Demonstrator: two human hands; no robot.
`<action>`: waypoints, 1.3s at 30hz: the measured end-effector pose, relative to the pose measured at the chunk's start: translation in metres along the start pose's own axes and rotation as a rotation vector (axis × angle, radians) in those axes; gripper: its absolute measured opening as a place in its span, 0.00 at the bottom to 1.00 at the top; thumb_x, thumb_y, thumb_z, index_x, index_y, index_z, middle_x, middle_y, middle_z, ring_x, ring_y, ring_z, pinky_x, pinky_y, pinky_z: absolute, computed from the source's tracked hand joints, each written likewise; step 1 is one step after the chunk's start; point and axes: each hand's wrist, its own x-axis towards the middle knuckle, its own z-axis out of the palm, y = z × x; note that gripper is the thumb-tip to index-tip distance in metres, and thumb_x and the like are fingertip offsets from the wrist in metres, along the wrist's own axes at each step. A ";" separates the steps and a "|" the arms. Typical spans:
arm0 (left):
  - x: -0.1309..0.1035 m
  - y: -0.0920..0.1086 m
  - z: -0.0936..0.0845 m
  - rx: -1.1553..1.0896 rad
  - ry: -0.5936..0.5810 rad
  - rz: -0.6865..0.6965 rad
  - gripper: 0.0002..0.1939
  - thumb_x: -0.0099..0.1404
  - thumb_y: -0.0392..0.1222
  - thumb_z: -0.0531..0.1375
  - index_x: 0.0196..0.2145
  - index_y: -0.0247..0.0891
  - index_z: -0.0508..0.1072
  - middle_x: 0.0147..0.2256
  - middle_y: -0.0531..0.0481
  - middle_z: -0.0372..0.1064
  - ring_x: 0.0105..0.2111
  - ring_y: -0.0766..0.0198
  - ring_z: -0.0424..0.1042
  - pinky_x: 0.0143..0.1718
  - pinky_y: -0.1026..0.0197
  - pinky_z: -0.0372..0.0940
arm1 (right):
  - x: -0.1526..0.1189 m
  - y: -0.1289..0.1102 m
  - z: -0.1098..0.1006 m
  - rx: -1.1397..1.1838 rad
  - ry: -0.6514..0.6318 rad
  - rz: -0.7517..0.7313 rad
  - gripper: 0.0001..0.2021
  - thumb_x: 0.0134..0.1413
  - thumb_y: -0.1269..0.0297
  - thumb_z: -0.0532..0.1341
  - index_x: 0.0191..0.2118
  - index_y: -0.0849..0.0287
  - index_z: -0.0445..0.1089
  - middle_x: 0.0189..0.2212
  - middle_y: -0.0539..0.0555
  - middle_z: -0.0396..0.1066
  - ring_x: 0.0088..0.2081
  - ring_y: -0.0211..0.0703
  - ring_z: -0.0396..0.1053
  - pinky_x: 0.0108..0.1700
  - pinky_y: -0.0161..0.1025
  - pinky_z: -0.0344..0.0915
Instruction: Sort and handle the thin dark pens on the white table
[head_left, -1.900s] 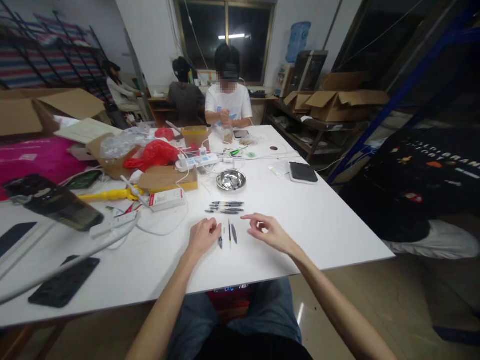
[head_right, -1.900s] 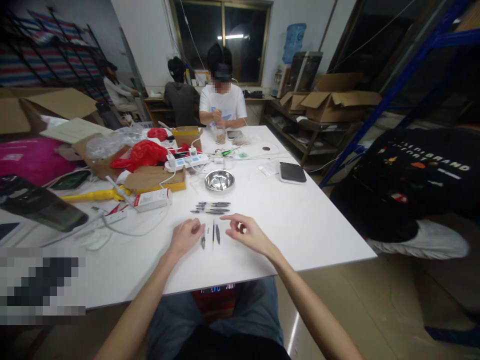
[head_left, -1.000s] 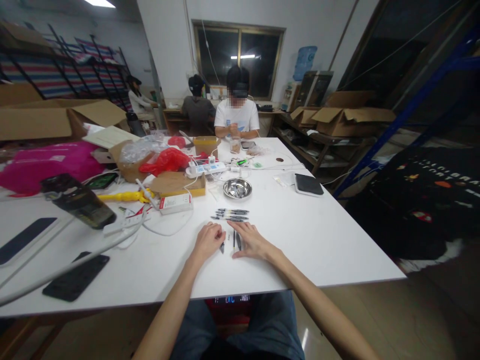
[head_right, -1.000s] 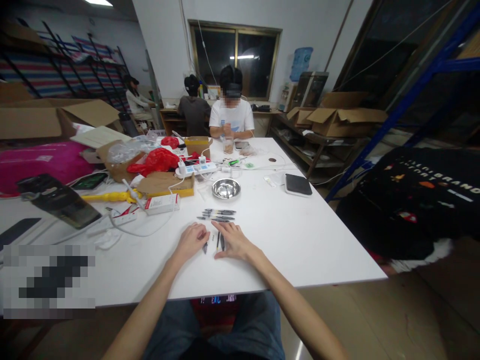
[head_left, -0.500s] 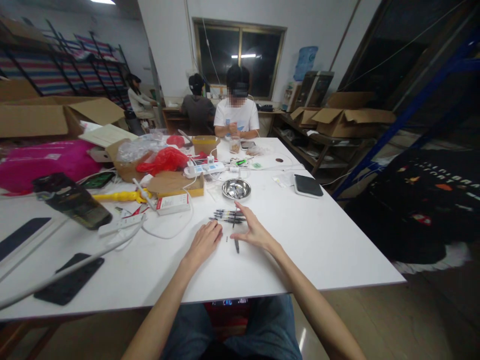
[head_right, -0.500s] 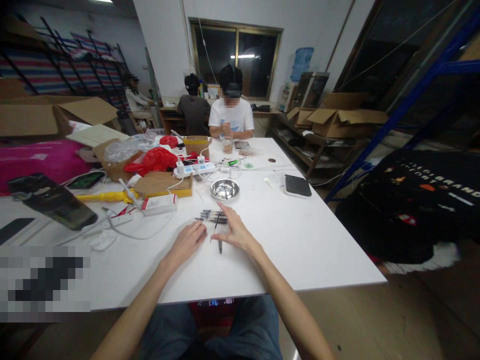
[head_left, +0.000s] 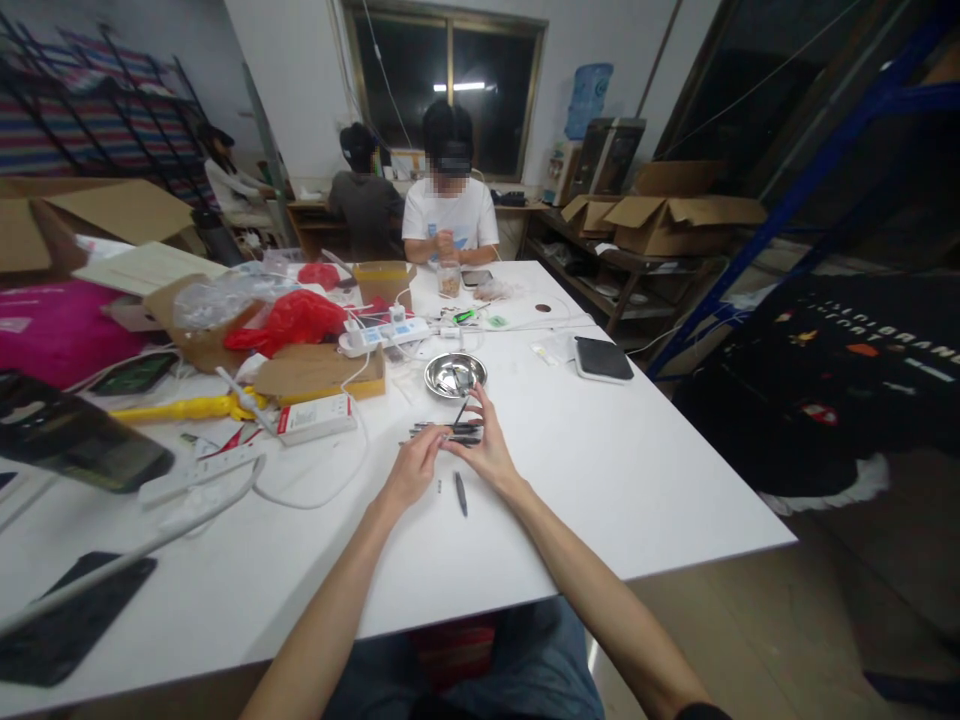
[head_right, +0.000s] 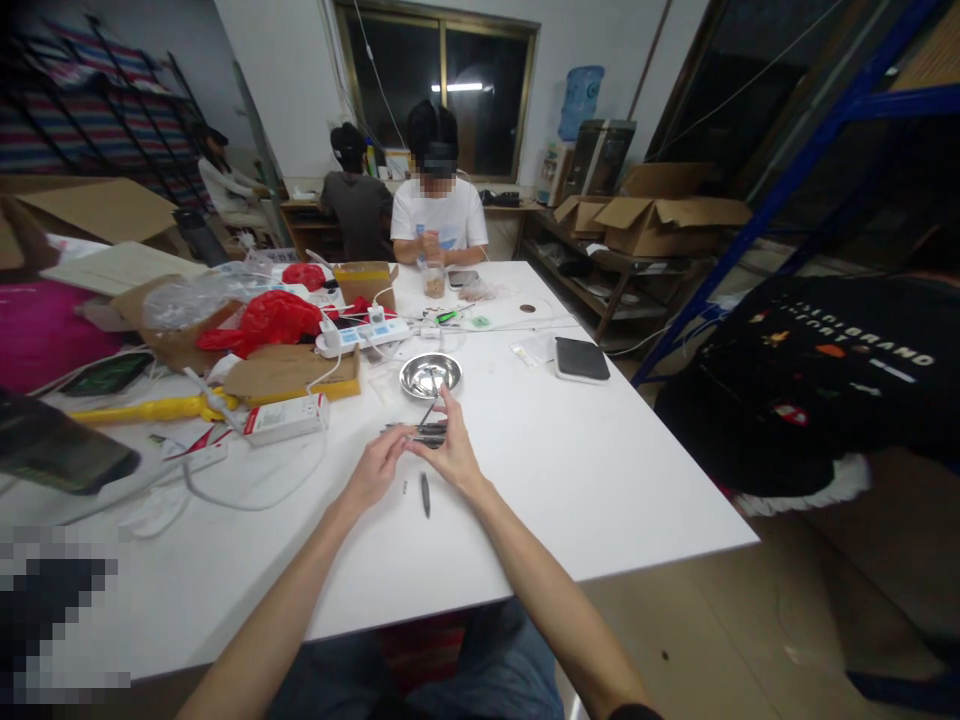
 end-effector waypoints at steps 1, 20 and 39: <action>-0.001 -0.001 0.001 -0.013 0.009 0.001 0.16 0.74 0.44 0.46 0.48 0.39 0.70 0.46 0.43 0.73 0.48 0.58 0.72 0.52 0.58 0.63 | 0.000 0.000 0.001 0.002 -0.003 0.002 0.57 0.51 0.47 0.69 0.72 0.46 0.26 0.66 0.62 0.48 0.58 0.54 0.62 0.55 0.49 0.66; -0.009 -0.002 0.003 0.055 0.011 0.076 0.12 0.74 0.43 0.50 0.45 0.40 0.71 0.40 0.48 0.72 0.40 0.63 0.72 0.39 0.63 0.66 | 0.000 0.005 0.000 0.020 0.221 -0.176 0.35 0.55 0.56 0.68 0.66 0.49 0.55 0.58 0.60 0.55 0.49 0.48 0.66 0.53 0.49 0.71; -0.017 -0.006 -0.009 0.399 0.074 0.093 0.12 0.74 0.45 0.52 0.45 0.42 0.75 0.41 0.49 0.74 0.42 0.62 0.74 0.44 0.61 0.66 | -0.011 -0.004 0.005 0.359 0.070 0.251 0.12 0.50 0.57 0.68 0.36 0.58 0.71 0.21 0.44 0.67 0.14 0.32 0.57 0.15 0.31 0.52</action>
